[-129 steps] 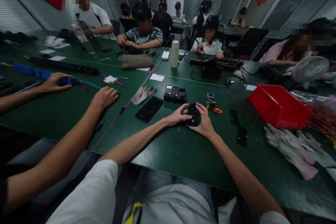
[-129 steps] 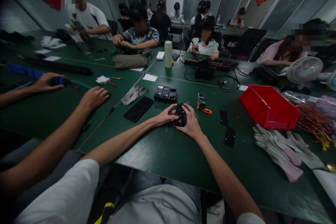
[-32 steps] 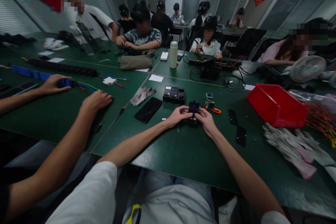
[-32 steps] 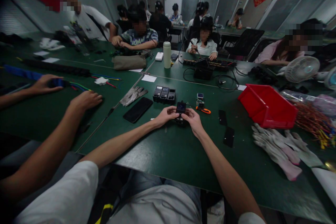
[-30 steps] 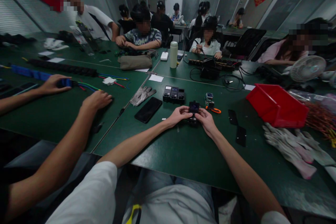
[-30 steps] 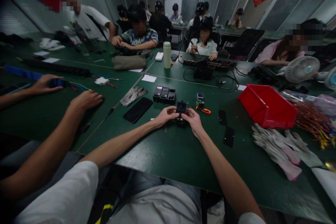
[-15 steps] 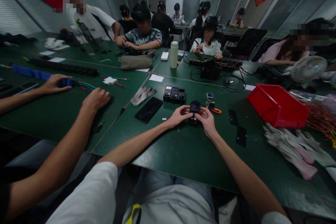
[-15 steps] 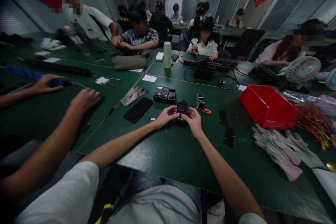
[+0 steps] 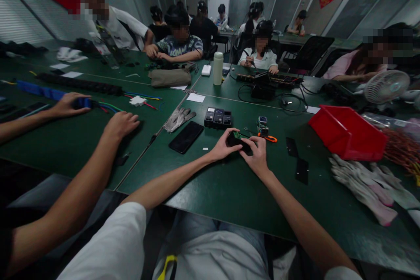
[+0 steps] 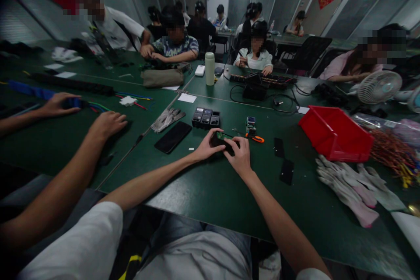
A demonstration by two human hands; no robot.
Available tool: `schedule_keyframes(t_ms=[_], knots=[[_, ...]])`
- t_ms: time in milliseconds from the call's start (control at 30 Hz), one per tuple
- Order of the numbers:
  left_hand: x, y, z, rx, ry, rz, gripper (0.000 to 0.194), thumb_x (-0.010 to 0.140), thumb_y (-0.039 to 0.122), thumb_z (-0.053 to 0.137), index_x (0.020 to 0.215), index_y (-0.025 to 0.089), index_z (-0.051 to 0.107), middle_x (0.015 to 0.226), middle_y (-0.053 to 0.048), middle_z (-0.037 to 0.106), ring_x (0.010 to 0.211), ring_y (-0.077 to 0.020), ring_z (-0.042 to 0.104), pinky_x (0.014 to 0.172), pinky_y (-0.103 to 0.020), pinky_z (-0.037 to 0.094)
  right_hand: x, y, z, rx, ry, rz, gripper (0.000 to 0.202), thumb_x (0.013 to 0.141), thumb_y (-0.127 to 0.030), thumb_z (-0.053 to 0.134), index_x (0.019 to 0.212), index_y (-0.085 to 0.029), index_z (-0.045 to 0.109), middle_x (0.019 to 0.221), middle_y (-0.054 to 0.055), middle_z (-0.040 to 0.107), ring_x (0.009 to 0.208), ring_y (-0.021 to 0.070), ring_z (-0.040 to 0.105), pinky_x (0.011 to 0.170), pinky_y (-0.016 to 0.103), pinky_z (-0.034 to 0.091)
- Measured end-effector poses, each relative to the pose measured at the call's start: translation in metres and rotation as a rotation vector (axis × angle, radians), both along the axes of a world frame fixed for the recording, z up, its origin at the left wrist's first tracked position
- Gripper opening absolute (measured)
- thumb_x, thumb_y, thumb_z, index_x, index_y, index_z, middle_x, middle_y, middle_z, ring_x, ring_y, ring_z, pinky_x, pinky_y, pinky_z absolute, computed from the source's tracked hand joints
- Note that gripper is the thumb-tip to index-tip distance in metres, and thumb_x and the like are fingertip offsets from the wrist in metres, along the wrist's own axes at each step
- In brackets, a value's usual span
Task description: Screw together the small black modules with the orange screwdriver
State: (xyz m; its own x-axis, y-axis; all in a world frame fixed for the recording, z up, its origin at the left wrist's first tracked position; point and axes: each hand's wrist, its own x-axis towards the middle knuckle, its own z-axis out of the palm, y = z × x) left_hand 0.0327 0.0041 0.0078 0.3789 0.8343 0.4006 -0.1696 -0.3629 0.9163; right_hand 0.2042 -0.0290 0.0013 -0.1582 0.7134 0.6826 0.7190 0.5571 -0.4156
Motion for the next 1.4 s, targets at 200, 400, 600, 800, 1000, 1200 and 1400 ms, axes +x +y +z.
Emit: schedule_keyframes(t_ms=[200, 400, 600, 800, 1000, 1200, 1400], knots=[[-0.003, 0.005, 0.000, -0.031, -0.017, 0.047, 0.058, 0.065, 0.037, 0.075, 0.112, 0.019, 0.047, 0.106, -0.006, 0.055, 0.101, -0.0185, 0.053, 0.093, -0.032, 0.041, 0.000, 0.005, 0.006, -0.210, 0.401, 0.067, 0.056, 0.072, -0.039, 0.068, 0.123, -0.028, 0.049, 0.128, 0.008, 0.043, 0.121, 0.0277, 0.040, 0.099, 0.046, 0.038], [-0.003, 0.006, -0.001, -0.094, -0.028, 0.018, 0.060, 0.062, 0.035, 0.077, 0.112, 0.018, 0.049, 0.109, -0.007, 0.056, 0.104, -0.0187, 0.053, 0.095, -0.033, 0.040, 0.006, 0.019, -0.006, -0.701, 0.940, 0.249, 0.039, 0.080, -0.048, 0.054, 0.111, -0.025, 0.055, 0.107, 0.004, 0.059, 0.097, 0.0234, 0.058, 0.073, 0.039, 0.056], [-0.002, 0.008, -0.003, -0.153, -0.019, -0.062, 0.062, 0.064, 0.033, 0.076, 0.118, 0.018, 0.049, 0.111, -0.008, 0.057, 0.104, -0.0193, 0.055, 0.095, -0.035, 0.042, 0.007, 0.018, -0.005, -0.684, 1.018, 0.253, 0.030, 0.073, -0.039, 0.065, 0.098, -0.024, 0.060, 0.102, 0.002, 0.060, 0.092, 0.0213, 0.059, 0.068, 0.034, 0.057], [-0.003, 0.011, -0.007, -0.368, -0.083, -0.121, 0.055, 0.073, 0.036, 0.068, 0.122, 0.021, 0.048, 0.113, -0.008, 0.056, 0.100, -0.0185, 0.057, 0.089, -0.038, 0.048, 0.004, 0.017, -0.008, -0.582, 0.987, 0.207, 0.033, 0.072, -0.036, 0.067, 0.102, -0.024, 0.059, 0.108, 0.003, 0.060, 0.097, 0.0222, 0.059, 0.076, 0.036, 0.055], [-0.004, 0.012, -0.009, -0.410, -0.081, -0.089, 0.050, 0.072, 0.036, 0.069, 0.117, 0.019, 0.055, 0.109, -0.007, 0.057, 0.095, -0.0165, 0.058, 0.086, -0.036, 0.050, 0.005, 0.018, -0.010, -0.535, 0.918, 0.185, 0.033, 0.072, -0.037, 0.067, 0.102, -0.024, 0.060, 0.108, 0.003, 0.062, 0.104, 0.0232, 0.057, 0.088, 0.040, 0.049], [-0.004, 0.012, -0.007, -0.385, -0.045, -0.069, 0.050, 0.071, 0.037, 0.069, 0.115, 0.017, 0.057, 0.112, -0.009, 0.058, 0.095, -0.0171, 0.059, 0.085, -0.035, 0.051, 0.006, 0.018, -0.008, -0.546, 0.862, 0.176, 0.034, 0.073, -0.039, 0.067, 0.102, -0.024, 0.060, 0.105, 0.004, 0.063, 0.102, 0.0242, 0.058, 0.087, 0.040, 0.049], [-0.003, 0.012, -0.008, -0.397, -0.072, -0.081, 0.049, 0.072, 0.036, 0.069, 0.115, 0.018, 0.056, 0.117, -0.009, 0.057, 0.098, -0.0177, 0.058, 0.087, -0.038, 0.050, 0.006, 0.017, -0.007, -0.548, 0.849, 0.171, 0.035, 0.073, -0.040, 0.066, 0.103, -0.023, 0.060, 0.102, 0.004, 0.062, 0.098, 0.0242, 0.058, 0.086, 0.040, 0.048]])
